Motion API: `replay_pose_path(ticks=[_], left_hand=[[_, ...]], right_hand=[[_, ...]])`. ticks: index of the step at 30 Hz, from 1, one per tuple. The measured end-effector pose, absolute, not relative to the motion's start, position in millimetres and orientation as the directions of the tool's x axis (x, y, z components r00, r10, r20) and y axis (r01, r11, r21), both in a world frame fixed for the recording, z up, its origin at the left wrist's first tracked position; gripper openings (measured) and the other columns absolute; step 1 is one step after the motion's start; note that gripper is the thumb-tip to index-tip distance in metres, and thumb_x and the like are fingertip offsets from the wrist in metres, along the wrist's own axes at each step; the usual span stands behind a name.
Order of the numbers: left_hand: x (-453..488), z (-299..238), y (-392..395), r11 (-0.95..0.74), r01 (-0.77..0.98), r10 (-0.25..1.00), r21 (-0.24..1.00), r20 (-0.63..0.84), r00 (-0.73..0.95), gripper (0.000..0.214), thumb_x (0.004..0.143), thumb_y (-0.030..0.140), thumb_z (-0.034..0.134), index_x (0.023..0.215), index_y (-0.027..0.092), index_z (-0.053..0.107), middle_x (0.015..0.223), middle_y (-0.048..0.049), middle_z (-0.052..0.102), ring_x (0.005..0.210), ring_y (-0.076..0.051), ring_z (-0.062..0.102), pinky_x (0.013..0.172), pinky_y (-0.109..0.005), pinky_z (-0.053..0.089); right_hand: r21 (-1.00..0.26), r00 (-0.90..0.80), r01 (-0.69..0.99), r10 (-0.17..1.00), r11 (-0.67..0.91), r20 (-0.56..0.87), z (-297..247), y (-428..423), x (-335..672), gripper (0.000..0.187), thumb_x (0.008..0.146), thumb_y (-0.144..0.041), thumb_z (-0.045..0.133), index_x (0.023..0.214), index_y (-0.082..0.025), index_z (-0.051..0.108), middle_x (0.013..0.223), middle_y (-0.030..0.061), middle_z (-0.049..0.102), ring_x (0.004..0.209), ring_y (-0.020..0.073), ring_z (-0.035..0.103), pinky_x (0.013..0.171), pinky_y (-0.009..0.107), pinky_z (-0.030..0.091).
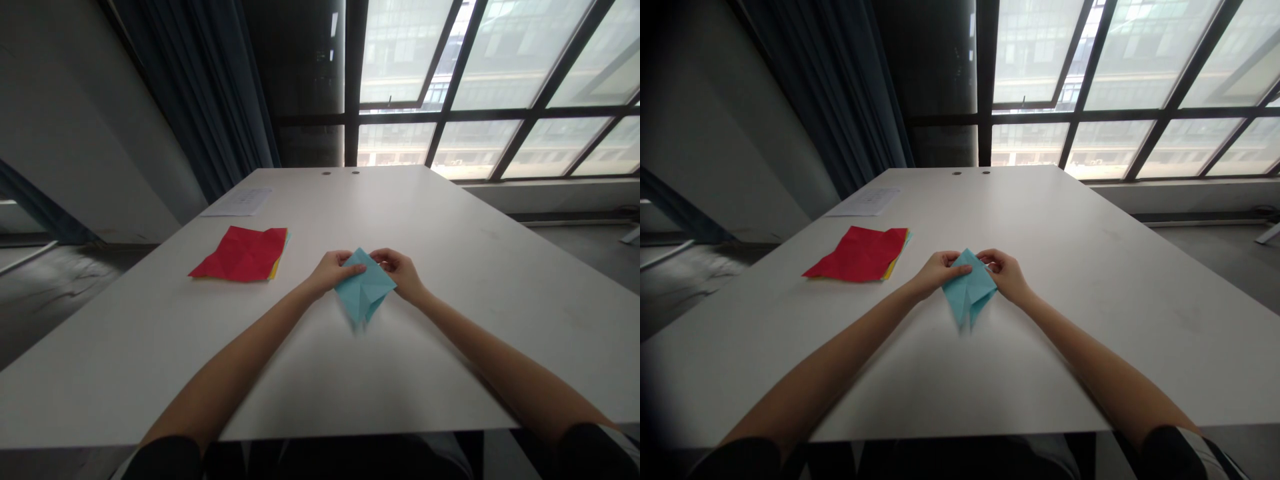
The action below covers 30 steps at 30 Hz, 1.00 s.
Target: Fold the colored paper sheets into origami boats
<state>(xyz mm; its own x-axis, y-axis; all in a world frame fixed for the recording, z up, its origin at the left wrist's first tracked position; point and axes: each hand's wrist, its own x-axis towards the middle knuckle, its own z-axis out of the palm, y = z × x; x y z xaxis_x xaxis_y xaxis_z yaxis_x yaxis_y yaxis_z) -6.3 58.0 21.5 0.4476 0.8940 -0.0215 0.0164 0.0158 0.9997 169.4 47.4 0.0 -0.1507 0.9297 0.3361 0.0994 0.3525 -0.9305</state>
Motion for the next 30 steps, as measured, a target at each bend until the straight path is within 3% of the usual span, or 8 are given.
replay_pose_path(ticks=[4,8,12,17,20,23,26,30], left_hand=[[-5.2,18.0,59.6,0.100,-0.061,0.895,0.993,-0.063,0.442,0.042,0.059,0.039,0.071,0.088,0.011,0.061,0.077,-0.0053,0.065,0.063,-0.012,0.059,0.059,-0.022,0.045],[-9.3,19.0,64.2,0.138,-0.114,0.908,0.984,-0.079,0.411,0.050,0.065,0.042,0.066,0.106,0.016,0.052,0.079,-0.0035,0.062,0.059,-0.008,0.056,0.053,-0.019,0.043],[-19.8,25.1,67.2,0.049,-0.104,0.873,0.993,0.008,0.487,0.050,0.067,0.039,0.065,0.111,0.020,0.049,0.097,-0.0057,0.057,0.069,-0.009,0.055,0.054,-0.018,0.043],[-22.9,24.1,67.5,-0.148,0.060,0.831,0.987,0.091,0.549,0.066,0.054,0.023,0.075,0.114,0.021,0.049,0.119,-0.0102,0.046,0.082,-0.013,0.056,0.066,-0.024,0.048],[-17.5,18.3,68.9,-0.230,0.135,0.867,0.964,0.140,0.478,0.051,0.059,0.026,0.071,0.106,0.017,0.054,0.108,-0.0082,0.054,0.073,-0.010,0.055,0.061,-0.022,0.047],[-13.4,14.2,71.4,-0.190,0.156,0.916,0.969,0.118,0.383,0.035,0.069,0.038,0.061,0.094,0.014,0.057,0.086,-0.0046,0.059,0.061,-0.007,0.053,0.050,-0.018,0.043],[-12.7,13.7,72.9,-0.159,0.126,0.937,0.979,0.110,0.332,0.036,0.070,0.046,0.058,0.084,0.013,0.058,0.069,-0.0014,0.057,0.058,-0.008,0.053,0.048,-0.017,0.041],[-13.0,14.6,72.5,-0.152,0.111,0.943,0.982,0.111,0.314,0.037,0.068,0.048,0.059,0.080,0.013,0.058,0.063,-0.0004,0.057,0.054,-0.008,0.054,0.048,-0.018,0.040]], right_hand=[[-0.955,-0.169,0.034,0.944,0.294,0.285,-0.4,48.7,168.6,0.023,0.063,-0.025,0.064,0.084,-0.019,0.061,0.070,0.0000,0.063,0.057,0.0106,0.055,0.051,0.022,0.042],[-0.977,-0.113,-0.066,0.971,0.202,0.209,-4.7,53.5,169.2,0.025,0.061,-0.025,0.065,0.085,-0.018,0.062,0.071,0.0008,0.065,0.062,0.0133,0.058,0.057,0.025,0.045],[-0.975,-0.010,-0.184,0.992,0.123,0.127,-9.6,61.6,173.8,0.027,0.056,-0.022,0.066,0.082,-0.019,0.063,0.073,0.0009,0.067,0.064,0.0147,0.059,0.061,0.027,0.047],[-0.965,-0.009,-0.260,0.999,0.046,0.050,-14.9,69.0,181.1,0.025,0.057,-0.030,0.067,0.078,-0.017,0.064,0.067,0.0022,0.066,0.061,0.0162,0.059,0.056,0.028,0.045],[-0.963,-0.049,-0.268,0.999,-0.013,0.000,-19.0,71.0,183.2,0.018,0.058,-0.031,0.067,0.067,-0.016,0.062,0.060,0.0014,0.064,0.055,0.0143,0.057,0.054,0.027,0.044],[-0.958,-0.084,-0.279,0.995,-0.069,-0.047,-21.7,71.3,183.8,0.017,0.059,-0.031,0.067,0.065,-0.017,0.061,0.058,0.0003,0.062,0.051,0.0120,0.054,0.052,0.026,0.044],[-0.950,-0.147,-0.282,0.984,-0.136,-0.098,-21.1,69.8,183.4,0.018,0.062,-0.032,0.067,0.069,-0.017,0.060,0.060,0.0002,0.062,0.050,0.0106,0.052,0.049,0.024,0.045],[-0.953,-0.194,-0.257,0.974,-0.163,-0.115,-17.8,67.3,182.8,0.020,0.064,-0.035,0.067,0.070,-0.017,0.058,0.056,-0.0004,0.058,0.047,0.0095,0.049,0.045,0.023,0.045]])
